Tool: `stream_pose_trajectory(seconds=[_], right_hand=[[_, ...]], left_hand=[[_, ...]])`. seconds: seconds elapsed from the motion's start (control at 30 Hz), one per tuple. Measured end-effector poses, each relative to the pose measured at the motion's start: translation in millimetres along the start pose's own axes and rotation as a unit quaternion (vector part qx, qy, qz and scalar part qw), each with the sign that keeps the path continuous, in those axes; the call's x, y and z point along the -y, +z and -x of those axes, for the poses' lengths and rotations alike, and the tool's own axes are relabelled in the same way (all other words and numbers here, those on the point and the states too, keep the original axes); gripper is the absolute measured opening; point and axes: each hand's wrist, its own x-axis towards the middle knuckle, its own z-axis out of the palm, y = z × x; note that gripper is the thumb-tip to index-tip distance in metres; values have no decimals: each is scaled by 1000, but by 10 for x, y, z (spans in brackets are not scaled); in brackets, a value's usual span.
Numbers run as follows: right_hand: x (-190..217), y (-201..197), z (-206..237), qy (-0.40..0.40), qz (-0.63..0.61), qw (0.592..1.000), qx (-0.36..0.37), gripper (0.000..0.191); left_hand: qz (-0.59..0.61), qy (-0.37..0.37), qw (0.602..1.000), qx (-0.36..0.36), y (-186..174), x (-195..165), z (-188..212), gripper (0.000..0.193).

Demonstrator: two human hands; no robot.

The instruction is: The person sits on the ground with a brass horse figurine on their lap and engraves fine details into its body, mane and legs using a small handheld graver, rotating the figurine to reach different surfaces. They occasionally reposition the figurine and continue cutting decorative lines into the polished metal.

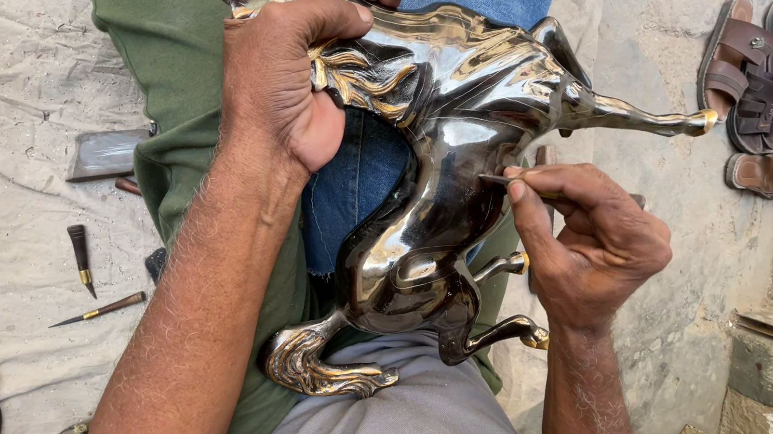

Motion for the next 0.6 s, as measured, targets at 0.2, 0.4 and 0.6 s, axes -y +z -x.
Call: stream_pose_trajectory(seconds=[0.2,0.4,0.6], right_hand=[[40,-7,171,-28,2,1000,2,13],[-41,69,309,-115,22,993,-3,18],[-26,99,476,-114,15,993,-25,18]], left_hand=[[-18,6,1000,25,-28,11,-3,15],[-19,13,1000,21,-28,2,17,15],[2,-3,1000,-7,11,-9,-10,18]])
